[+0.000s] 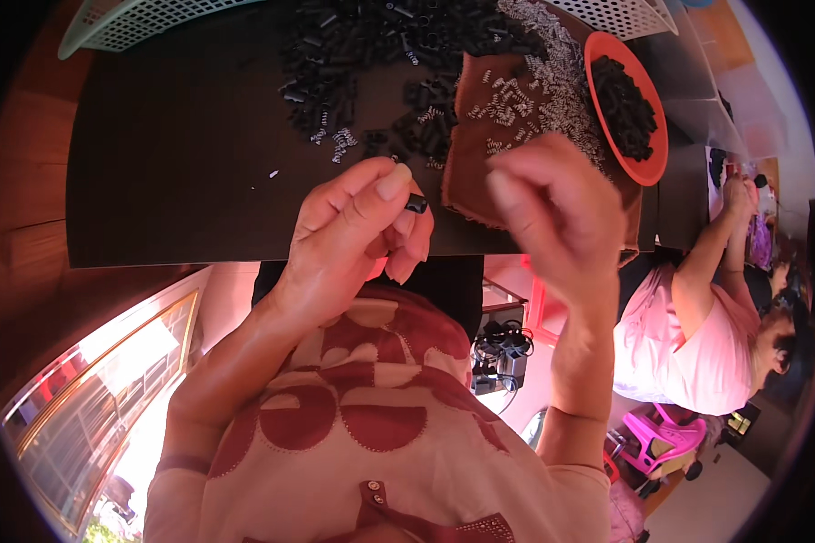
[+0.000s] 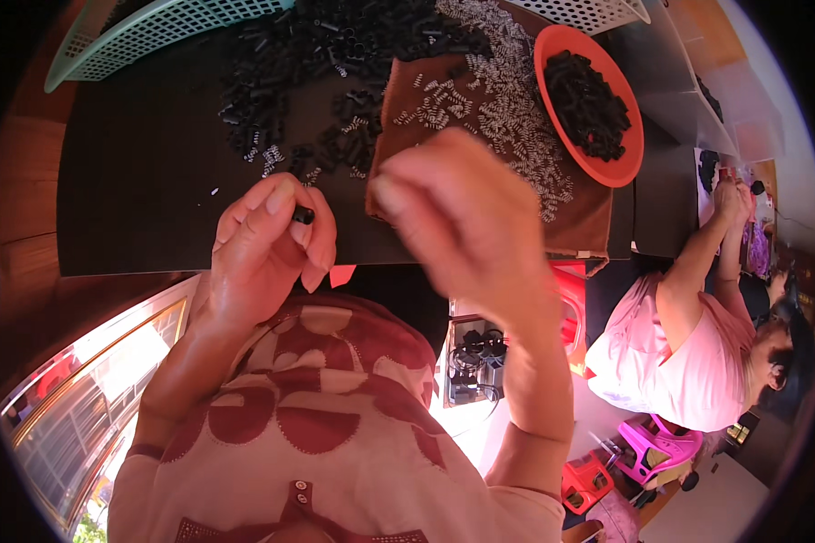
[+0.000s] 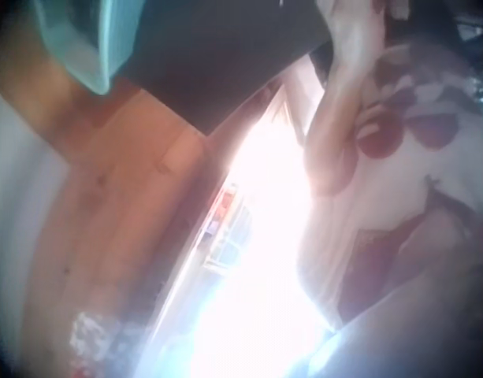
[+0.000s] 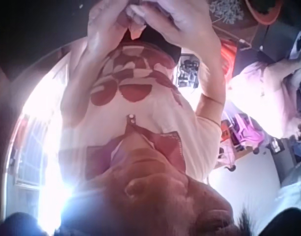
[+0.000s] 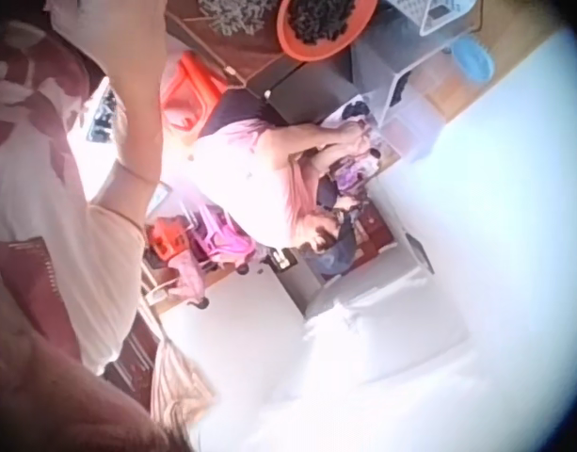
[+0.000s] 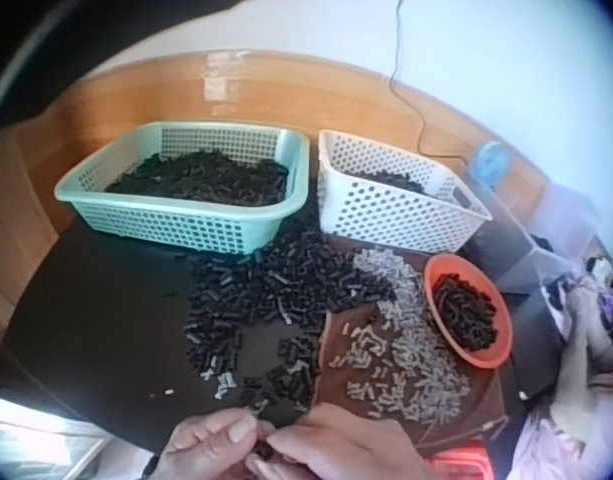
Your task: The person assembles small plastic cord locks by picking up components from the table and fitting them together by hand.
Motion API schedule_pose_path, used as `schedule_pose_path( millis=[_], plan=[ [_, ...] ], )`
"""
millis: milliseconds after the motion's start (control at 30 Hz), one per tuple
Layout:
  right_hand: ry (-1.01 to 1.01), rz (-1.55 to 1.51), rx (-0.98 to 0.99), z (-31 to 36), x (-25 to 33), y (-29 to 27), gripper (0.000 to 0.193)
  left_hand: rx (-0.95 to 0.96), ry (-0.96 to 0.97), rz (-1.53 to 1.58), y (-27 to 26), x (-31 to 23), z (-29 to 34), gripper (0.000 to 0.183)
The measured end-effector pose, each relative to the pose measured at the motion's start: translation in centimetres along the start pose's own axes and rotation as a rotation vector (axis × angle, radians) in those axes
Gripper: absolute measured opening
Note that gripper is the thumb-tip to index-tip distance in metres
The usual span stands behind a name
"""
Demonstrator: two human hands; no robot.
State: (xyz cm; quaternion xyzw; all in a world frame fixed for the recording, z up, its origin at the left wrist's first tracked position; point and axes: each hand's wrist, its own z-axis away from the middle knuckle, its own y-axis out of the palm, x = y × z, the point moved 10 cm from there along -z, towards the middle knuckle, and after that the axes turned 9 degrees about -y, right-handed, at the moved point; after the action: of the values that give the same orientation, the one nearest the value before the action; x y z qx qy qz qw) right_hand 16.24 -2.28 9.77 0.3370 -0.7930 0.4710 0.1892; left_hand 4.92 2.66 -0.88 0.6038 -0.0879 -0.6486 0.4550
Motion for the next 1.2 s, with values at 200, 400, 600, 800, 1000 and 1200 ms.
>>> schedule_pose_path(
  millis=[200, 400, 600, 800, 1000, 1200],
  plan=[
    [0.291, 0.294, -0.005, 1.8, -6.8, -5.8, 0.01, -0.036, 0.005, 0.0, 0.3, 0.0, -0.1, 0.028],
    [0.177, 0.455, 0.23, 0.2, -8.3, -4.2, 0.014, 0.032, -0.006, -0.069, 0.4, 0.3, 0.0, 0.027],
    [0.123, 0.58, 0.186, -1.2, -8.1, -4.7, 0.012, 0.05, 0.01, -0.067, 0.3, 0.2, 0.1, 0.027],
    [0.23, 0.461, 0.336, -0.5, -8.2, -2.5, 0.007, 0.05, 0.012, -0.087, 0.2, 0.1, -0.1, 0.027],
    [0.129, 0.649, 0.384, -1.0, -7.7, -1.8, 0.007, 0.013, 0.006, -0.071, 0.3, -0.1, -0.2, 0.029],
    [0.18, 0.211, 0.14, -1.4, -6.1, -2.2, 0.005, 0.006, 0.021, 0.045, -0.1, -0.4, -0.4, 0.031]
  ],
)
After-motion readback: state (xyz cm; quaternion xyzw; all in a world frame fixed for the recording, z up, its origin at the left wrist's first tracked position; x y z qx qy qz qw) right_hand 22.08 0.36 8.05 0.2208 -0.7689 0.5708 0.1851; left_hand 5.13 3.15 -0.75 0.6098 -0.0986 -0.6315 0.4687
